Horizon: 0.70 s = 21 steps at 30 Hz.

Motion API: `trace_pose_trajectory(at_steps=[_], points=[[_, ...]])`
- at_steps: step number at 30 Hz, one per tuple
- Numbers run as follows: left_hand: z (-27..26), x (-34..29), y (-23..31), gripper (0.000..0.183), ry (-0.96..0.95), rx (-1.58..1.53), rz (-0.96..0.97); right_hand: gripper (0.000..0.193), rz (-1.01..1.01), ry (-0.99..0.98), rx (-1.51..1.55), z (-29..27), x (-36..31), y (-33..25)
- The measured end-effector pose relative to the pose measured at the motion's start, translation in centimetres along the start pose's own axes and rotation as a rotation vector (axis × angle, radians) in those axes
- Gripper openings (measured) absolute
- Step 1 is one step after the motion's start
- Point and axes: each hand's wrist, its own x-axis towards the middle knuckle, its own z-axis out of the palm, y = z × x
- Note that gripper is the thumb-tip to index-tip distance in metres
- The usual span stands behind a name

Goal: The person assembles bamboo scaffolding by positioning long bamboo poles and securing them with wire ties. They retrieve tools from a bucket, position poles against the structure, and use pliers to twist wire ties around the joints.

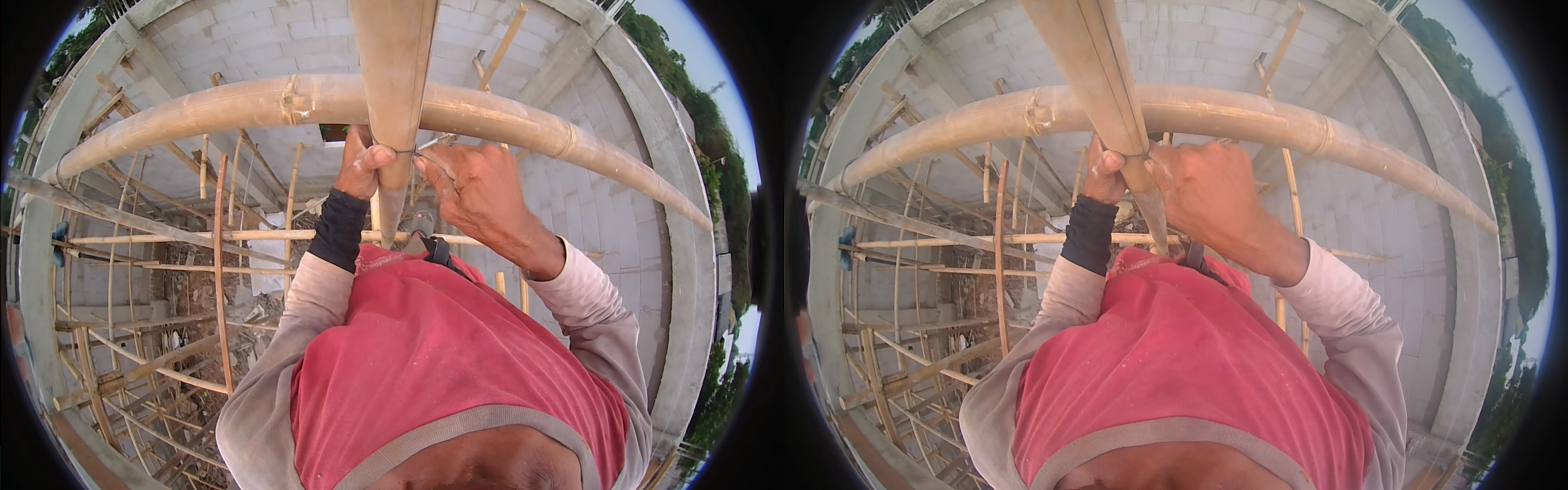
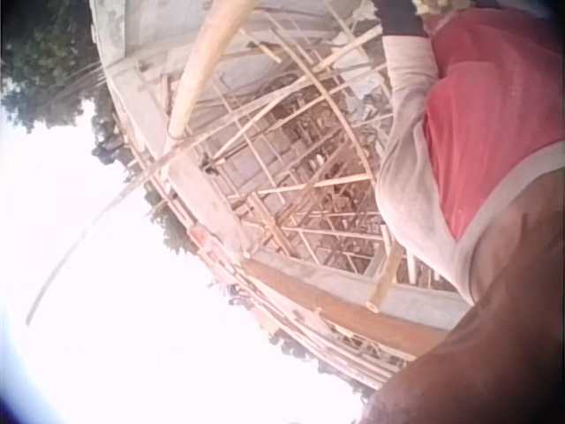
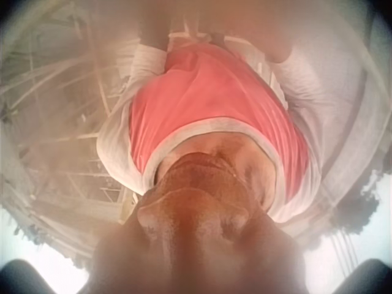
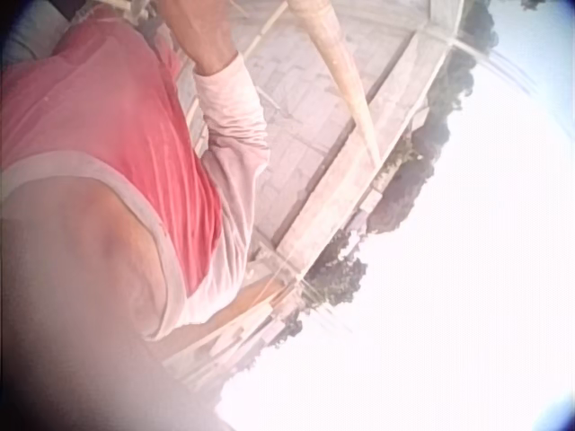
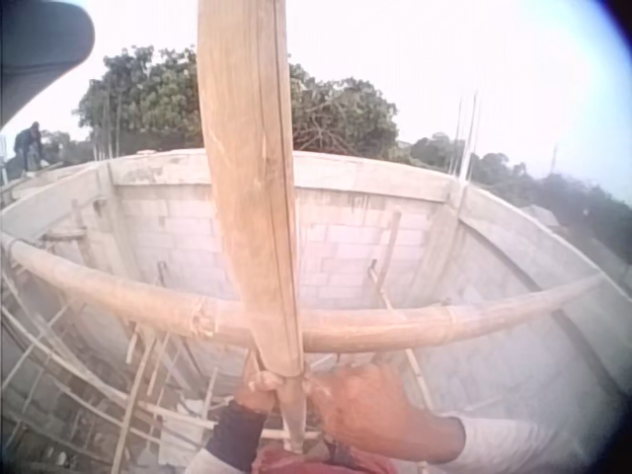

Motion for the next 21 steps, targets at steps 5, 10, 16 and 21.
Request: trace_pose_trajectory(at_steps=[5, 10, 16, 21], points=[[-0.7, 0.1, -0.4, 0.092, -0.008, 0.053, 0.011, 0.027, 0.618, -0.104, 0.809, 0.9, -0.5, -1.6], [-1.0, 0.3, -0.1, 0.086, -0.051, 0.030, 0.002, 0.026, 0.954, -0.060, 1.351, -0.3, -0.2, -3.1], [1.1, 0.2, -0.4, 0.079, -0.097, -0.036, -0.019, 0.030, 1.073, -0.231, 1.583, -1.3, 0.2, 1.0], [-5.2, -1.2, -2.0, 0.082, -0.016, -0.163, -0.080, 0.067, 0.705, -0.241, 1.364, -1.2, -0.7, 0.2]])
